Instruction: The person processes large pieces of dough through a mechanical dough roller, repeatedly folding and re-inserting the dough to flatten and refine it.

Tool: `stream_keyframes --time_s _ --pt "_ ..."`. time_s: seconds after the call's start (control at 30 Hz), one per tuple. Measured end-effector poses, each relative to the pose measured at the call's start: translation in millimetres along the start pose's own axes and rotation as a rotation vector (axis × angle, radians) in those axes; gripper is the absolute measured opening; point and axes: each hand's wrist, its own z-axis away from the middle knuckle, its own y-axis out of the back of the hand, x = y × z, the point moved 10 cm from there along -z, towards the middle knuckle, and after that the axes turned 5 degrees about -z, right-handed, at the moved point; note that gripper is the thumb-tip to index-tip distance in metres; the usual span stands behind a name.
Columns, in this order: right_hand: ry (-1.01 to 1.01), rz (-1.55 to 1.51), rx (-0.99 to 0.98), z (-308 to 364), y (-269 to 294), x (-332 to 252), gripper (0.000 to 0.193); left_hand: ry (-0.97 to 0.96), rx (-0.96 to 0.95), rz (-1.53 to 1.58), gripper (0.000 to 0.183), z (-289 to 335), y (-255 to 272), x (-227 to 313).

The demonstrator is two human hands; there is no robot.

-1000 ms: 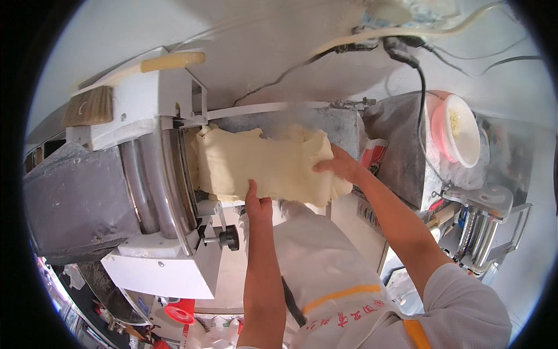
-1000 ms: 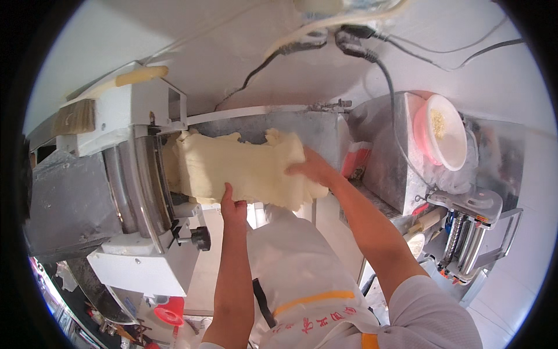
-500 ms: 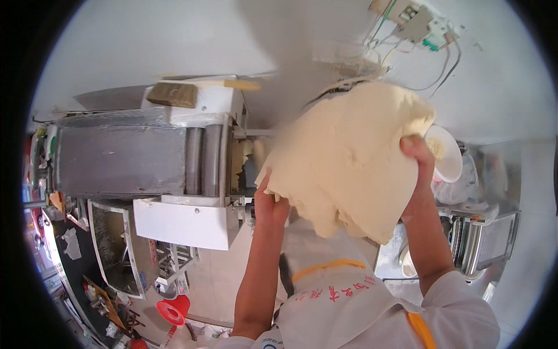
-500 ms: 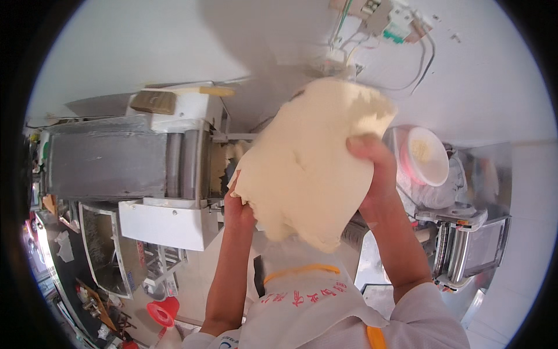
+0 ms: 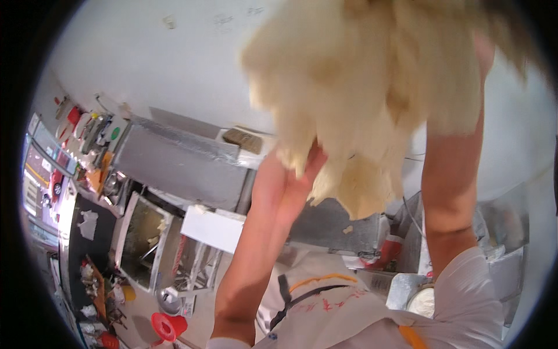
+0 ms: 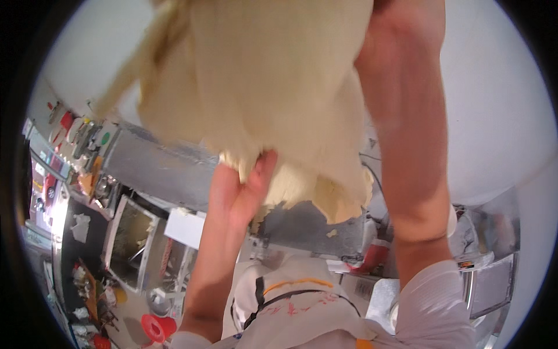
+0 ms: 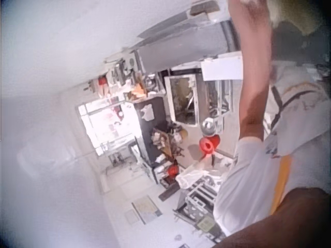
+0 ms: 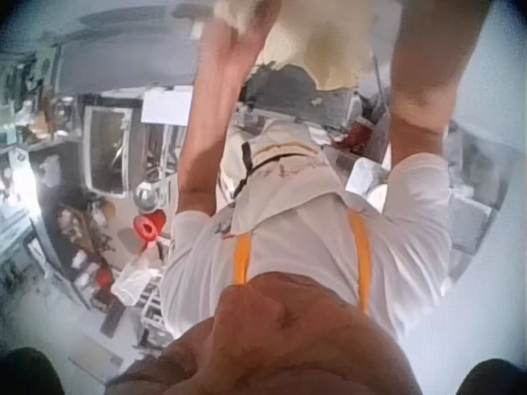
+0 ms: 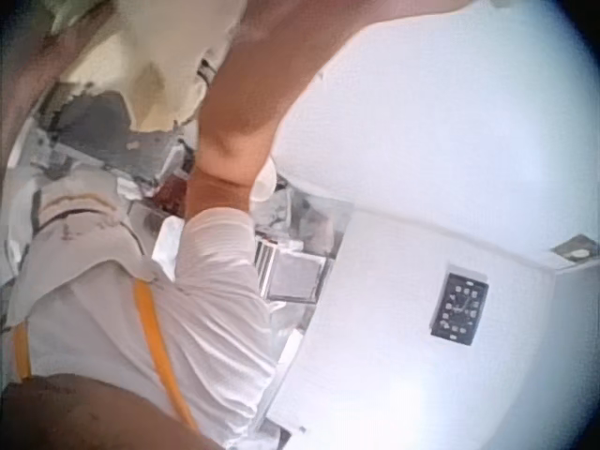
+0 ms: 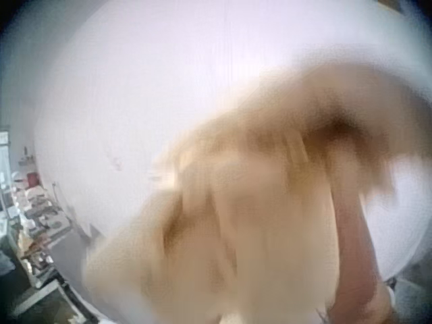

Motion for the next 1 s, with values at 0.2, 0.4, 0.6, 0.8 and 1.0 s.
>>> stream_keyframes --time_s 0.2,0.4,0.6,0.8,1.0 --pt "-0.037 -0.238 -0.308 -57 -142 36 0.043 -0.193 -0.034 0.112 0.036 -4 -42 127" --pt "-0.106 -0.355 -0.523 -98 -291 114 0.044 -0.413 0.021 0.054 0.037 -15 -5 304" --pt "-0.218 -0.563 -0.537 -184 -400 253 0.031 -0.613 0.222 -0.177 0.032 -21 76 549" --pt "-0.137 -0.526 -0.486 -205 -422 334 0.043 -0.68 0.164 -0.359 0.025 -28 119 737" --pt "-0.316 -0.352 0.051 -107 -229 491 0.037 -0.491 0.493 -0.782 0.029 31 262 707"
